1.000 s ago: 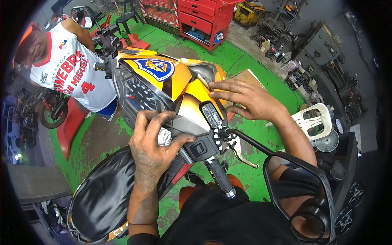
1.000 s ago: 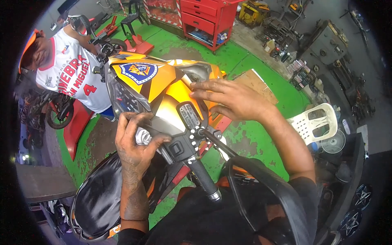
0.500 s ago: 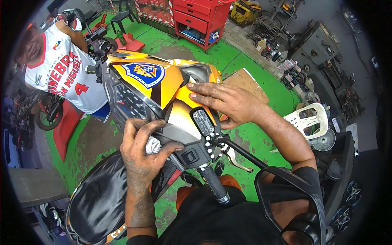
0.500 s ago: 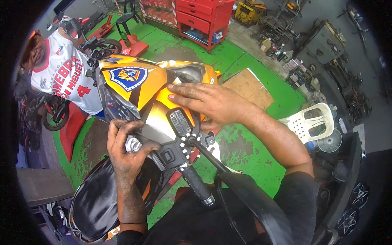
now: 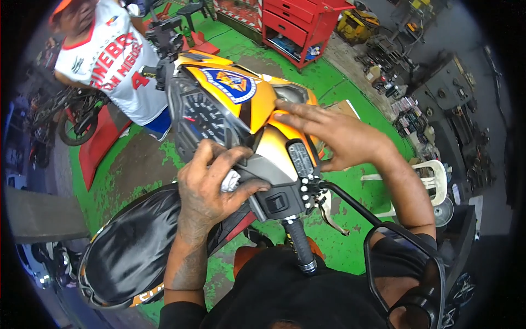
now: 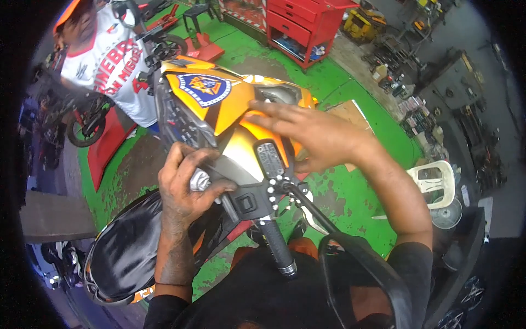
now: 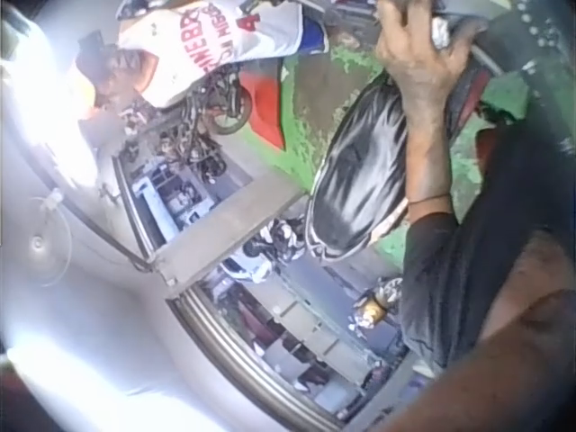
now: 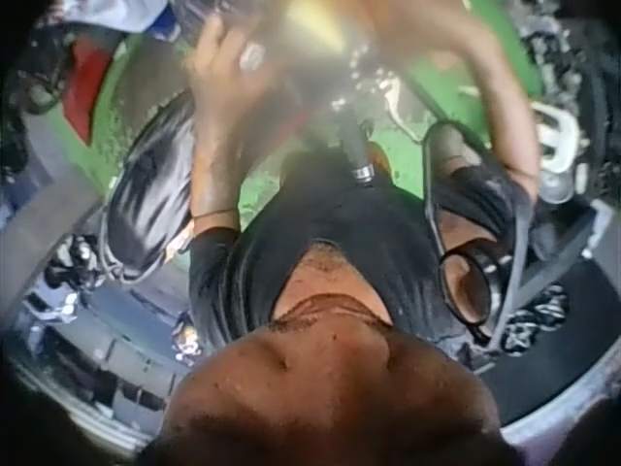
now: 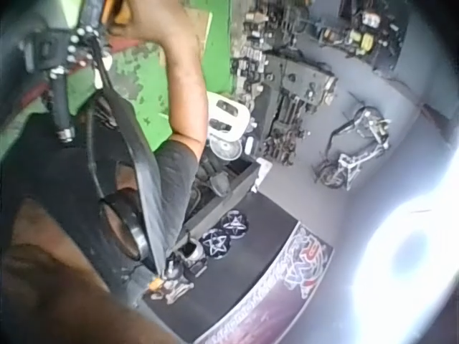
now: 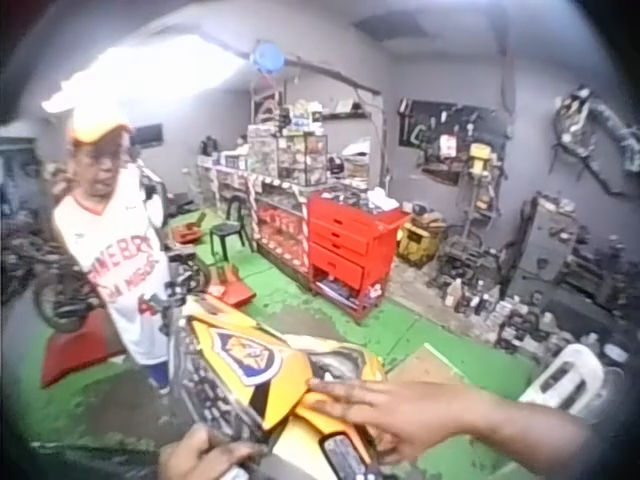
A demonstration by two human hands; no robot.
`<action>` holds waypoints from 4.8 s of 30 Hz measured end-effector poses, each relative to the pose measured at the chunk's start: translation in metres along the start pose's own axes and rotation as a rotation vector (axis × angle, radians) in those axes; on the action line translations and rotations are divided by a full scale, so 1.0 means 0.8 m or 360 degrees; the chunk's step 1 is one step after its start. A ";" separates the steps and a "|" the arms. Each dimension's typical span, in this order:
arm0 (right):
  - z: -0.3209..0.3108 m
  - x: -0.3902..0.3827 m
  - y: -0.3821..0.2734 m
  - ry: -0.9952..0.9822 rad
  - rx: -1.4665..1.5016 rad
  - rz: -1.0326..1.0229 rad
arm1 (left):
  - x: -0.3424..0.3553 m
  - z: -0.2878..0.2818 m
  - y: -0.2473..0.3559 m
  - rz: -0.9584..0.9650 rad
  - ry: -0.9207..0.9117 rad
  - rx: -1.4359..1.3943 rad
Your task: Disassembling and adjusting motorcycle body panels and handlebar components using manual tools.
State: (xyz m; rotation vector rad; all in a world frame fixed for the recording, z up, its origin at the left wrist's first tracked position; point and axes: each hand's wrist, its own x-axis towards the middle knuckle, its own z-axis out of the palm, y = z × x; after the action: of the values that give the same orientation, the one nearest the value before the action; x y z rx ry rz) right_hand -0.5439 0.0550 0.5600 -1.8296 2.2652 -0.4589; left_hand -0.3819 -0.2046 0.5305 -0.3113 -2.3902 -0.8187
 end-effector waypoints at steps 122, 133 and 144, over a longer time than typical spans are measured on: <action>-0.005 0.250 0.254 -0.0552 0.1342 -0.0251 | -0.006 0.181 0.265 -0.2100 0.0122 0.1673; 0.034 0.247 0.253 0.0103 0.1481 -0.0490 | -0.006 0.188 0.264 -0.2137 0.0121 0.1751; 0.000 0.301 0.285 0.0410 0.1233 -0.1050 | -0.045 0.177 0.250 -0.2068 0.0127 0.1711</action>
State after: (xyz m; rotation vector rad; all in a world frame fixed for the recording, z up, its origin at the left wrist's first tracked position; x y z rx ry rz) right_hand -0.8052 -0.1369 0.4892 -2.0486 1.1992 -1.4874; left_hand -0.3393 0.0389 0.5148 1.7362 -2.3556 0.1470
